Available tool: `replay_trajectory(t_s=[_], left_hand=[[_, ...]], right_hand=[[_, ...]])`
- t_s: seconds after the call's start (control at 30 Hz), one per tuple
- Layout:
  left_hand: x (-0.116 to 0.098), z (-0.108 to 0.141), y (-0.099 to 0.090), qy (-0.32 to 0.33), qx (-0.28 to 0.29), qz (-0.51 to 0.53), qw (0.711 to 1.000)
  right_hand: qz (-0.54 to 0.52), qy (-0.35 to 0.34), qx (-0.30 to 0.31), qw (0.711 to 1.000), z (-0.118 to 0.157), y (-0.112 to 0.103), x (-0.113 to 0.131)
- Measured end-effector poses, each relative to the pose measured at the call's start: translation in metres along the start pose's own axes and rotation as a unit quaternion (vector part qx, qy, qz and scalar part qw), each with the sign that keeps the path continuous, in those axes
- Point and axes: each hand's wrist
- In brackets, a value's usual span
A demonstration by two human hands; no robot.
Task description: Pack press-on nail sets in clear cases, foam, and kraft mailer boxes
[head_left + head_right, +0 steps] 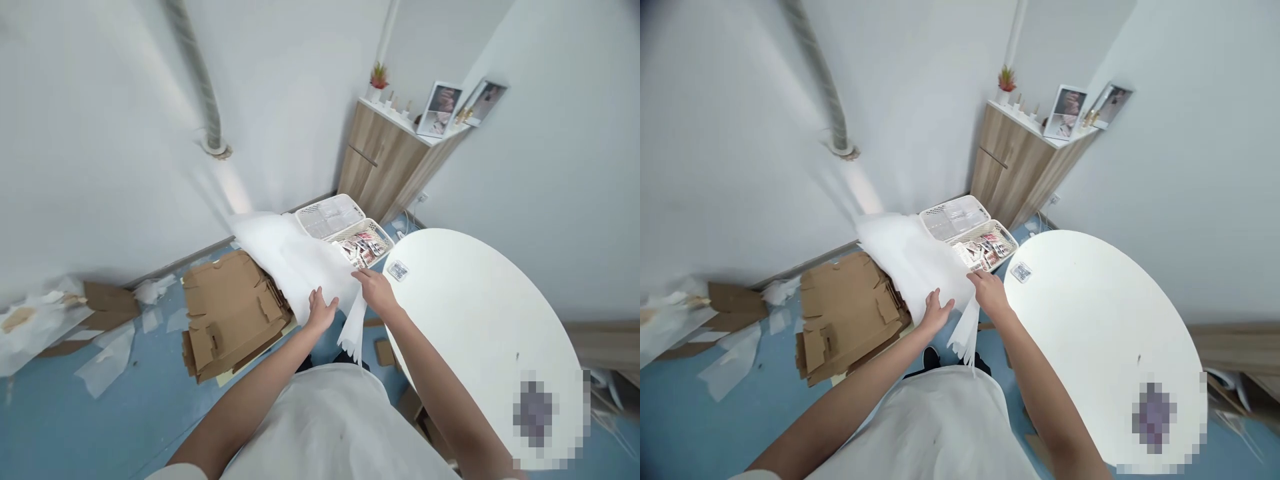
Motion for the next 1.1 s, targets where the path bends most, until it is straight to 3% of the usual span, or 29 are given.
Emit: replay_trajectory(t_s=[0.2, 0.37, 0.5, 0.63, 0.7, 0.8, 0.93, 1.1], left_hand=[[-0.019, -0.004, 0.054, -0.062, 0.085, -0.018, 0.994], [-0.044, 0.004, 0.112, -0.04, 0.165, -0.06, 0.984], [-0.057, 0.016, 0.154, 0.013, 0.246, -0.121, 0.962], [-0.056, 0.025, 0.189, 0.056, 0.289, -0.217, 0.931], [-0.053, 0.028, 0.204, 0.07, 0.301, -0.28, 0.909], [-0.05, 0.033, 0.226, 0.093, 0.319, -0.35, 0.876], [-0.051, 0.039, 0.248, 0.137, 0.33, -0.388, 0.849], [-0.052, 0.037, 0.26, 0.156, 0.331, -0.402, 0.839]], right_hand=[[-0.098, 0.108, -0.085, 0.986, 0.069, -0.006, -0.055], [-0.233, 0.215, -0.204, 0.926, 0.141, 0.006, -0.108], [-0.323, 0.368, -0.247, 0.836, 0.198, 0.052, -0.148], [-0.362, 0.498, -0.168, 0.77, 0.25, 0.112, -0.168], [-0.371, 0.512, -0.143, 0.761, 0.271, 0.132, -0.171], [-0.364, 0.521, -0.152, 0.757, 0.293, 0.144, -0.176], [-0.346, 0.53, -0.156, 0.759, 0.309, 0.146, -0.187], [-0.243, 0.563, -0.064, 0.787, 0.31, 0.136, -0.189]])
Point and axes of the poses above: each hand's wrist, its own z-axis away from the middle knuckle, its own y-axis out of the palm, x = y × z, and after that the axes turned 4 degrees about x, right-handed
